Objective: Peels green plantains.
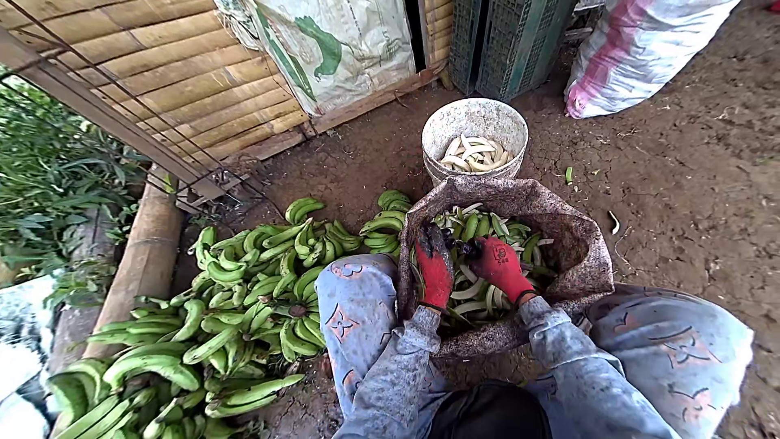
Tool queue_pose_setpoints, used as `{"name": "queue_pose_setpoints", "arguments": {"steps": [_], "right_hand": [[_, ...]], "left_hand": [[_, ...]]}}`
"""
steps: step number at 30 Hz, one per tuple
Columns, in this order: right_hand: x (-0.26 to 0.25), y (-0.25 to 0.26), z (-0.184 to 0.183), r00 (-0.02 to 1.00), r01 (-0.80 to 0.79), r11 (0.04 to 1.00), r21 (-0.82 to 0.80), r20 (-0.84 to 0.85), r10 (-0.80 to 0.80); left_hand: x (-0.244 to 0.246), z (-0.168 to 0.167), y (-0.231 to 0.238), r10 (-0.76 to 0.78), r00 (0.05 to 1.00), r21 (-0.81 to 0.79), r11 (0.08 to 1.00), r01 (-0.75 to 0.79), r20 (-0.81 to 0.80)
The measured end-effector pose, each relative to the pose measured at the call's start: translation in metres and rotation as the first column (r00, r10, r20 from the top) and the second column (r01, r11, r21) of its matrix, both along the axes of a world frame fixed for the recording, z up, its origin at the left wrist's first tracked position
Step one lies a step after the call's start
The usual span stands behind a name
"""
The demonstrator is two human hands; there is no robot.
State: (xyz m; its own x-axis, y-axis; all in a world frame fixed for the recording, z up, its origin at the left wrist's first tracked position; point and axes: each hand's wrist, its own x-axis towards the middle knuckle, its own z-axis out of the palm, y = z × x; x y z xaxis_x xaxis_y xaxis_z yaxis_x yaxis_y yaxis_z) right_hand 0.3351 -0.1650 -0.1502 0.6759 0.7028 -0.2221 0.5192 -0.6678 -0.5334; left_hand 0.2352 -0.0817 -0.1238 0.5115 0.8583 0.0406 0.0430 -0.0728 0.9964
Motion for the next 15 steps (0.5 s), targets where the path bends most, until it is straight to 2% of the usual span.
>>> {"name": "queue_pose_setpoints", "arguments": {"steps": [3, 5, 6, 7, 8, 9, 10, 11, 12, 13, 15], "right_hand": [[0.007, -0.017, 0.006, 0.987, 0.140, 0.970, 0.200, -0.100, -0.122], [0.018, -0.035, 0.005, 0.942, 0.297, 0.887, 0.353, -0.262, -0.211], [0.021, -0.045, 0.005, 0.911, 0.354, 0.834, 0.424, -0.358, -0.205], [0.021, -0.054, 0.008, 0.880, 0.392, 0.779, 0.490, -0.445, -0.162], [0.021, -0.059, 0.014, 0.851, 0.412, 0.723, 0.554, -0.518, -0.088], [0.020, -0.062, 0.020, 0.821, 0.423, 0.680, 0.599, -0.570, -0.008], [0.018, -0.064, 0.025, 0.799, 0.414, 0.665, 0.622, -0.598, 0.062], [0.017, -0.066, 0.029, 0.790, 0.393, 0.673, 0.627, -0.604, 0.102], [0.017, -0.067, 0.032, 0.809, 0.360, 0.698, 0.619, -0.579, 0.096], [0.016, -0.070, 0.035, 0.864, 0.314, 0.743, 0.591, -0.502, 0.034], [0.012, -0.074, 0.044, 0.962, 0.229, 0.849, 0.476, -0.243, -0.123]], "left_hand": [[0.004, -0.014, 0.000, 0.132, 0.971, 0.038, 0.989, -0.143, 0.200], [0.005, -0.025, 0.005, 0.204, 0.964, -0.026, 0.979, -0.203, 0.170], [0.002, -0.032, 0.006, 0.159, 0.982, -0.144, 0.979, -0.144, 0.098], [-0.003, -0.032, 0.006, 0.044, 0.999, -0.294, 0.955, -0.035, 0.024], [-0.006, -0.022, 0.003, -0.090, 0.996, -0.463, 0.882, 0.090, 0.021], [-0.008, -0.009, -0.001, -0.177, 0.978, -0.624, 0.754, 0.206, 0.109], [-0.009, 0.002, -0.006, -0.227, 0.943, -0.707, 0.625, 0.331, 0.241], [-0.011, 0.007, -0.010, -0.262, 0.897, -0.699, 0.561, 0.442, 0.357], [-0.014, 0.009, -0.013, -0.293, 0.867, -0.649, 0.576, 0.497, 0.404], [-0.015, 0.005, -0.012, -0.301, 0.869, -0.599, 0.634, 0.489, 0.392], [-0.008, -0.018, -0.001, -0.287, 0.921, -0.486, 0.785, 0.384, 0.265]]}}
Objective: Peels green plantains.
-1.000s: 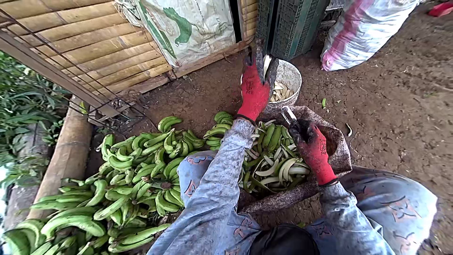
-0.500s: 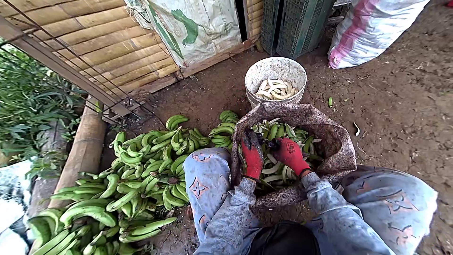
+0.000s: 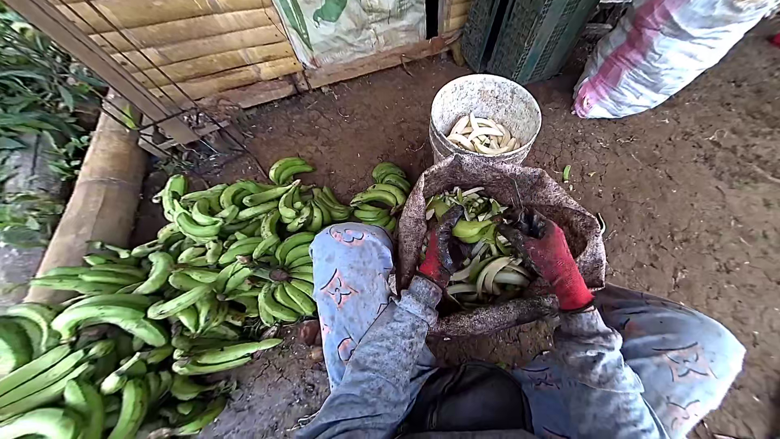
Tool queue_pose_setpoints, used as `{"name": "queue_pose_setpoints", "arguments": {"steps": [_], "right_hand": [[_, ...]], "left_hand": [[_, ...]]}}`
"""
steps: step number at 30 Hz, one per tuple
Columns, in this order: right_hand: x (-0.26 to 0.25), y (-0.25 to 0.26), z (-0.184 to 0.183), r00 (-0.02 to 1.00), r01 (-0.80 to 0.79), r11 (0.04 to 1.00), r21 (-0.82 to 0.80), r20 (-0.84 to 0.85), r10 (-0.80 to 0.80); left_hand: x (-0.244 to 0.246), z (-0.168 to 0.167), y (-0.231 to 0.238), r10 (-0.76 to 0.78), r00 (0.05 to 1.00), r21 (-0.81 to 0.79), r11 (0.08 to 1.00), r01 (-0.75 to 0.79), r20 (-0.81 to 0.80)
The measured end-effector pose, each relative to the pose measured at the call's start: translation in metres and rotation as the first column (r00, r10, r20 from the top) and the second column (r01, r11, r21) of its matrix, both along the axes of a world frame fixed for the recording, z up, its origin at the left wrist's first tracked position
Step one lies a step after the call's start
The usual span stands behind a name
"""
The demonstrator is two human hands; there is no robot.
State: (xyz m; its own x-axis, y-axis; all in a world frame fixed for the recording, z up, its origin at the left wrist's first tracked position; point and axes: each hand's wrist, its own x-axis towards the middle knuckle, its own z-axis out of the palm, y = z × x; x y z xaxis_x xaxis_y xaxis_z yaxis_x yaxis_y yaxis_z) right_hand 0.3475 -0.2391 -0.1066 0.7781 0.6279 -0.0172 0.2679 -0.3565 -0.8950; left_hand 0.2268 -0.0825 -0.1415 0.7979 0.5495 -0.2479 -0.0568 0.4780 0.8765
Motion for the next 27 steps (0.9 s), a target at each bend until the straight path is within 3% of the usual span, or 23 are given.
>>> {"name": "queue_pose_setpoints", "arguments": {"steps": [2, 4, 6, 8, 10, 13, 15, 18, 22, 25, 27], "right_hand": [[-0.009, -0.001, 0.002, 0.994, 0.014, 0.998, -0.065, 0.109, -0.007], [-0.022, 0.003, -0.005, 0.992, -0.028, 0.995, -0.093, 0.118, 0.039], [-0.036, 0.010, -0.015, 0.988, -0.128, 0.964, -0.233, 0.060, 0.145], [-0.045, 0.019, -0.021, 0.979, -0.183, 0.909, -0.375, 0.019, 0.205], [-0.047, 0.022, -0.022, 0.976, -0.194, 0.896, -0.400, 0.014, 0.218], [-0.049, 0.021, -0.017, 0.969, -0.217, 0.886, -0.410, 0.019, 0.246], [-0.054, 0.024, -0.015, 0.965, -0.223, 0.839, -0.497, 0.011, 0.263], [-0.058, 0.035, -0.021, 0.971, -0.197, 0.774, -0.602, -0.008, 0.241], [-0.059, 0.045, -0.034, 0.977, -0.171, 0.750, -0.639, -0.011, 0.213], [-0.059, 0.048, -0.037, 0.980, -0.174, 0.760, -0.626, -0.036, 0.195], [-0.059, 0.047, -0.037, 0.980, -0.187, 0.769, -0.611, -0.065, 0.187]], "left_hand": [[-0.006, -0.002, 0.005, 0.108, 0.981, 0.237, 0.969, -0.068, -0.159], [-0.009, -0.001, 0.002, 0.159, 0.950, 0.272, 0.959, -0.084, -0.267], [-0.003, -0.008, 0.002, 0.167, 0.947, 0.237, 0.966, -0.102, -0.275], [0.011, -0.024, 0.006, 0.213, 0.948, 0.093, 0.976, -0.196, -0.235], [0.016, -0.032, 0.010, 0.253, 0.944, 0.031, 0.967, -0.252, -0.213], [0.014, -0.031, 0.012, 0.243, 0.937, 0.187, 0.962, -0.200, -0.251], [0.009, -0.014, 0.007, 0.241, 0.921, 0.288, 0.946, -0.151, -0.308], [0.018, 0.004, 0.002, 0.309, 0.903, 0.089, 0.951, -0.296, -0.297], [0.016, -0.027, 0.008, 0.266, 0.909, 0.244, 0.951, -0.192, -0.321], [0.021, -0.036, 0.003, 0.420, 0.896, 0.250, 0.891, -0.378, -0.143], [0.024, -0.003, 0.000, 0.436, 0.855, 0.157, 0.900, -0.408, -0.282]]}}
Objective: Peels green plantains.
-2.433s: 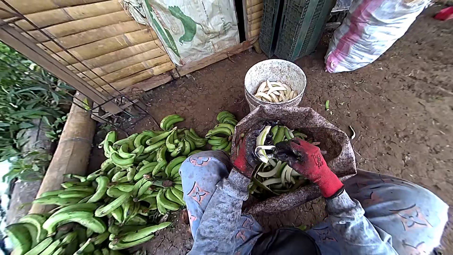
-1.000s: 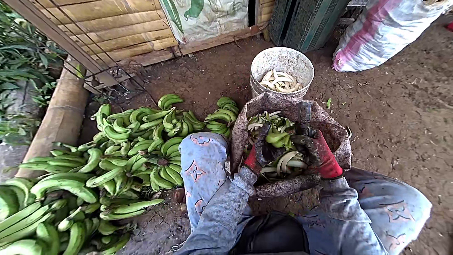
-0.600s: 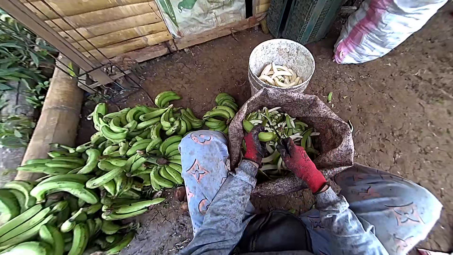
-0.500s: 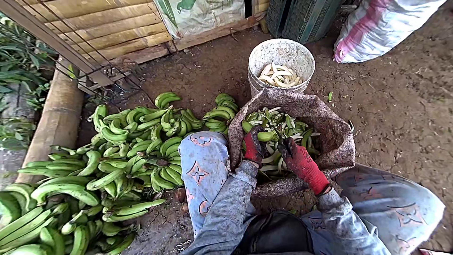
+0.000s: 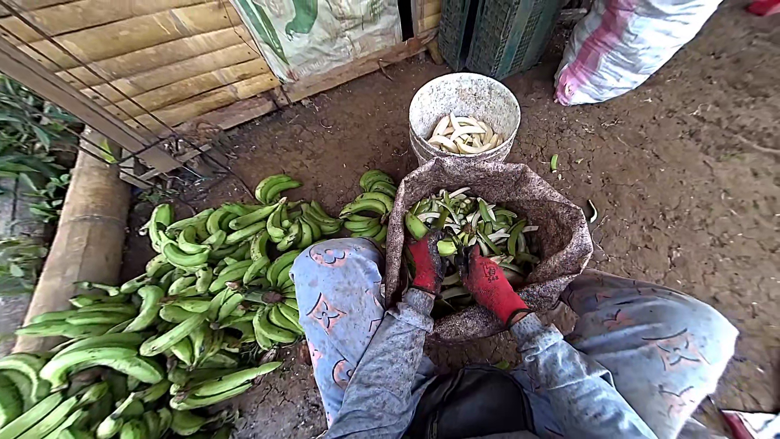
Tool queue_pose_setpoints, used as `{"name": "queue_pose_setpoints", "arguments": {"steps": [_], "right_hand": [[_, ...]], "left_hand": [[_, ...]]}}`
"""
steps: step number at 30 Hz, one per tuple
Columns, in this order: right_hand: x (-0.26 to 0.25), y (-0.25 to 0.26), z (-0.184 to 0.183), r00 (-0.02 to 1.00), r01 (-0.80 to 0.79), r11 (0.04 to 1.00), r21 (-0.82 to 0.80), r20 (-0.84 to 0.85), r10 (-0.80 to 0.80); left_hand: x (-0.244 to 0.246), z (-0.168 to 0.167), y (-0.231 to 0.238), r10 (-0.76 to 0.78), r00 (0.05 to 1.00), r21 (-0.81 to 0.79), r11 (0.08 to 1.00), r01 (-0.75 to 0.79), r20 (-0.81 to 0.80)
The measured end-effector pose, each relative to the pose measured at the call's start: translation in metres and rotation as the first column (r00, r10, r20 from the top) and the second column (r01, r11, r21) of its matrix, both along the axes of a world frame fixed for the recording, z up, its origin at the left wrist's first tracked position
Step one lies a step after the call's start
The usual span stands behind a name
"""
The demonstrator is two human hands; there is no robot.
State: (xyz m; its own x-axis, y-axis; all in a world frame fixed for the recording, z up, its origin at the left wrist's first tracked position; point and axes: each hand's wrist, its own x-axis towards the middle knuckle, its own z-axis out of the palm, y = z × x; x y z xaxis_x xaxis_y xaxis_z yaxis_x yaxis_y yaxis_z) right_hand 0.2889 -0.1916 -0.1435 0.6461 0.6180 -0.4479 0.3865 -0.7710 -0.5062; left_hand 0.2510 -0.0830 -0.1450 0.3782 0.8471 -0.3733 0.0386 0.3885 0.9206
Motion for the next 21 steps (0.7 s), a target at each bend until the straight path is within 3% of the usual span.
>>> {"name": "queue_pose_setpoints", "arguments": {"steps": [2, 4, 7, 9, 11, 14, 15, 17, 19, 20, 21], "right_hand": [[0.001, -0.001, -0.002, 0.999, 0.009, 1.000, 0.023, -0.039, -0.008], [0.001, -0.002, -0.010, 0.997, -0.003, 1.000, 0.024, -0.071, 0.005], [0.001, -0.009, -0.038, 0.994, -0.061, 0.997, -0.039, -0.092, 0.057], [0.006, -0.007, -0.023, 0.993, -0.093, 0.992, -0.086, -0.081, 0.086], [0.016, -0.017, 0.005, 0.994, -0.104, 0.983, -0.149, -0.059, 0.096], [0.033, -0.033, 0.037, 0.994, -0.112, 0.974, -0.197, -0.006, 0.113], [0.036, -0.036, 0.043, 0.993, -0.112, 0.972, -0.205, 0.002, 0.115], [0.038, -0.039, 0.047, 0.991, -0.130, 0.969, -0.212, -0.006, 0.132], [0.025, -0.041, 0.050, 0.990, -0.137, 0.981, -0.140, 0.005, 0.139], [0.012, -0.047, 0.056, 0.995, -0.095, 0.995, -0.018, 0.033, 0.096], [-0.003, -0.051, 0.060, 0.997, -0.034, 0.989, 0.146, 0.069, 0.024]], "left_hand": [[0.001, -0.011, 0.003, -0.071, 0.996, 0.058, 0.996, 0.074, -0.063], [-0.001, -0.038, 0.002, -0.141, 0.984, 0.301, 0.938, 0.169, -0.112], [-0.016, 0.005, -0.021, -0.337, 0.927, 0.578, 0.728, 0.368, -0.165], [-0.017, 0.028, -0.008, -0.400, 0.888, 0.695, 0.571, 0.437, -0.229], [-0.023, 0.030, 0.013, -0.358, 0.837, 0.644, 0.535, 0.547, -0.413], [-0.028, 0.034, 0.038, -0.291, 0.680, 0.475, 0.534, 0.699, -0.673], [-0.030, 0.044, 0.038, -0.312, 0.608, 0.429, 0.483, 0.763, -0.730], [-0.035, 0.085, 0.022, -0.390, 0.383, 0.304, 0.248, 0.920, -0.837], [-0.044, 0.144, -0.011, -0.382, 0.047, 0.085, -0.084, 0.993, -0.923], [-0.049, 0.169, -0.029, -0.348, -0.078, 0.014, -0.256, 0.967, -0.934], [-0.054, 0.189, -0.045, -0.313, -0.144, 0.002, -0.423, 0.906, -0.939]]}}
